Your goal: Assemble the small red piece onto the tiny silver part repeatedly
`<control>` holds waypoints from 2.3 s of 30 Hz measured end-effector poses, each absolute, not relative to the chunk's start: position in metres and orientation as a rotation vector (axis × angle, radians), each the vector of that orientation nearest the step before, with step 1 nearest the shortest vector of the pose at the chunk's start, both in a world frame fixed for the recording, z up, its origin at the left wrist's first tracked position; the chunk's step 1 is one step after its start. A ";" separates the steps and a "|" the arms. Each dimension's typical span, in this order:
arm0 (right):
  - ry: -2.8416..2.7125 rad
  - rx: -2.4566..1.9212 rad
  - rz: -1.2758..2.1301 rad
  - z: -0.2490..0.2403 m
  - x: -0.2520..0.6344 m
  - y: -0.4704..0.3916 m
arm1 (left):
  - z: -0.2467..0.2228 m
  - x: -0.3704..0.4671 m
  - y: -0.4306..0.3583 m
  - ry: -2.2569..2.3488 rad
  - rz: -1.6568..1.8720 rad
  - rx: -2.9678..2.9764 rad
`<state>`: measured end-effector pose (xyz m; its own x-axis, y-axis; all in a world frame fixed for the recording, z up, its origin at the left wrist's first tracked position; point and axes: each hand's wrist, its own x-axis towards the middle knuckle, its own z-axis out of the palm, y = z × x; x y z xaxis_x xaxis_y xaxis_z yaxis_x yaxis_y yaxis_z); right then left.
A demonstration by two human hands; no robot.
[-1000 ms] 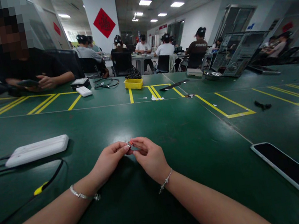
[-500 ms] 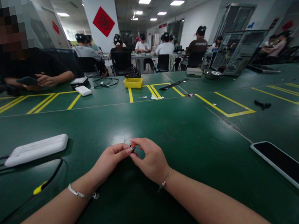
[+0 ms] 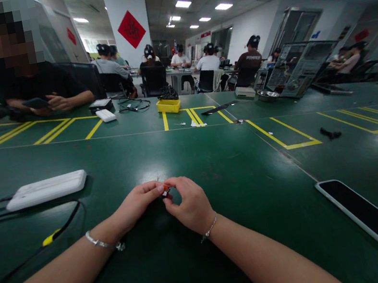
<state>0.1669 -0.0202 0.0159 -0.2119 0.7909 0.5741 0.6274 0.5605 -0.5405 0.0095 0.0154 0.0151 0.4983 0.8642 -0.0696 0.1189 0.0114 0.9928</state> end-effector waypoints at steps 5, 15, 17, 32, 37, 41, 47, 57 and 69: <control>-1.932 -1.088 0.368 0.016 0.167 -0.020 | 0.014 0.011 0.015 0.917 0.784 1.502; -1.240 -0.955 1.633 0.009 0.172 -0.008 | 0.014 0.012 0.005 0.978 1.095 2.197; -1.255 -0.955 1.626 0.009 0.174 -0.007 | 0.015 0.012 0.004 0.948 1.073 2.251; -1.392 -1.250 1.145 0.015 0.206 0.015 | 0.004 0.013 0.008 1.168 0.923 2.189; -1.541 -1.883 0.253 0.021 0.290 0.031 | 0.001 0.009 0.013 1.289 0.814 2.184; -1.630 -2.330 -0.200 0.018 0.349 0.031 | -0.002 0.007 0.017 1.347 0.738 2.179; -1.469 -2.630 -0.162 0.011 0.372 0.025 | 0.001 0.008 0.014 1.304 0.682 2.278; -1.648 -2.606 -0.240 0.024 0.330 0.023 | 0.002 0.009 0.012 1.316 0.685 2.325; -2.672 -1.317 0.143 0.013 0.191 -0.004 | -0.004 0.012 0.014 1.320 0.703 2.387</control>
<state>0.1912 -0.0039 0.0131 -0.5999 0.7938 0.0999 0.7786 0.6080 -0.1556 0.0123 0.0144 -0.0038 0.4508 0.8533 0.2622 0.6940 -0.5197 0.4983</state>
